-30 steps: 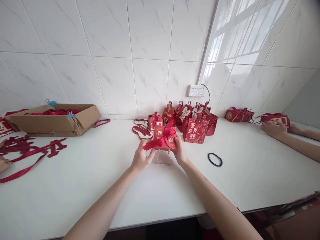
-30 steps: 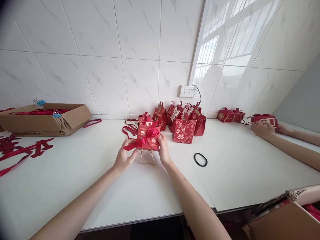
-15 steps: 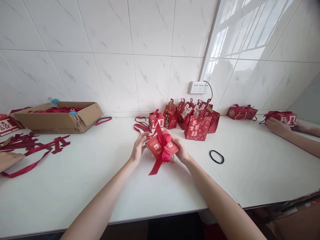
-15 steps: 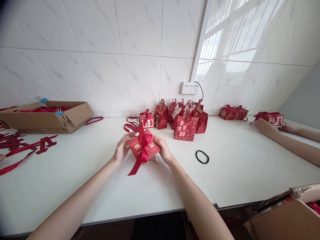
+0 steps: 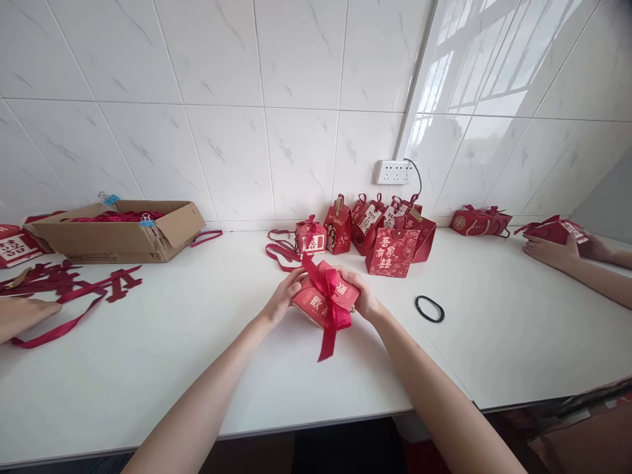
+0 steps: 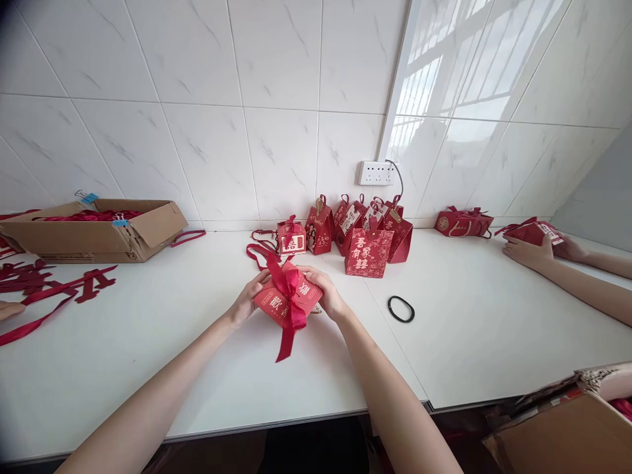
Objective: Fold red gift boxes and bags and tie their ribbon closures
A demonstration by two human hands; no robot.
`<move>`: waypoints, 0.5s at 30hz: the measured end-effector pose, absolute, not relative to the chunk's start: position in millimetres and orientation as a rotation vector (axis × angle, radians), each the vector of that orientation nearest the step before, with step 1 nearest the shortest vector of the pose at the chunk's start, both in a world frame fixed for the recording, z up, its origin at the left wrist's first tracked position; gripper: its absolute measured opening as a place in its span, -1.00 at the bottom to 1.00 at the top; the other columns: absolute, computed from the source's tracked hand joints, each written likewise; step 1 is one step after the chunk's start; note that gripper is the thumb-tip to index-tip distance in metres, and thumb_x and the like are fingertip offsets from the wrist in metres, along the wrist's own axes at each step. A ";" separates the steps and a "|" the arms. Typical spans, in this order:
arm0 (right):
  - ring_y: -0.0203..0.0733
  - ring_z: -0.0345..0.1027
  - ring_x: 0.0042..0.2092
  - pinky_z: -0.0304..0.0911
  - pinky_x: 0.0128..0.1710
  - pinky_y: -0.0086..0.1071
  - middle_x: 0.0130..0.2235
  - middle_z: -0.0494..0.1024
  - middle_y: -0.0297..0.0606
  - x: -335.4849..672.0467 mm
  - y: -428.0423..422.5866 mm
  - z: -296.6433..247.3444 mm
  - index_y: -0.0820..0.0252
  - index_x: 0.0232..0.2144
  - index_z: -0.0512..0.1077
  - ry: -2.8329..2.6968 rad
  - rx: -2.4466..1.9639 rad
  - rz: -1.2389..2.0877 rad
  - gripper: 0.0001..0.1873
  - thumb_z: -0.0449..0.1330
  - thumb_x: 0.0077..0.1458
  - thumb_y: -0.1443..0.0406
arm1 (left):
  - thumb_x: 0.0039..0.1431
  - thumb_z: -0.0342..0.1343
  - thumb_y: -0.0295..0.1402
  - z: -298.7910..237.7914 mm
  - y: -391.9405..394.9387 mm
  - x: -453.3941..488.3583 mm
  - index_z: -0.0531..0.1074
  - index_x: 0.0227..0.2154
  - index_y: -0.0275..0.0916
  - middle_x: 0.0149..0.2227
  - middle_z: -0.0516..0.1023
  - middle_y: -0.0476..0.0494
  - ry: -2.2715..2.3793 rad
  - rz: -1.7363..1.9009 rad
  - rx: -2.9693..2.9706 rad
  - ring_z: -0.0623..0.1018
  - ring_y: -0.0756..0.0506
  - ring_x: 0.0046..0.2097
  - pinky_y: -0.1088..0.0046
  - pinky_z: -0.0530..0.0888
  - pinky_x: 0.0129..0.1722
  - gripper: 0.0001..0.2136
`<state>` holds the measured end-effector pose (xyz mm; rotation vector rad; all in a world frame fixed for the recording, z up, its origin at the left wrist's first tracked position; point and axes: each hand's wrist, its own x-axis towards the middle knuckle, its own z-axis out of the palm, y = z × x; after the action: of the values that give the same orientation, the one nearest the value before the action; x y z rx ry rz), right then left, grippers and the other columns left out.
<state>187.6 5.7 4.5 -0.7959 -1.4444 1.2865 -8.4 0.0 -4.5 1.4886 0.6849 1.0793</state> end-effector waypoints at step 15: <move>-0.13 0.39 -0.35 0.28 -0.45 -0.35 -0.28 0.51 -0.16 199.3 11.3 7.0 0.16 -0.21 0.38 -1.297 -0.899 1.418 -0.42 0.06 -0.07 -0.16 | -0.15 0.21 -0.10 14.9 -14.4 2.9 0.19 0.10 -0.16 0.07 0.36 -0.26 0.575 0.985 1.539 0.35 -0.32 0.11 0.14 0.37 0.01 -0.30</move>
<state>199.3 11.3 7.0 -0.8986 -1.2971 1.4177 2.9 -14.4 14.9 1.5388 0.5751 0.9847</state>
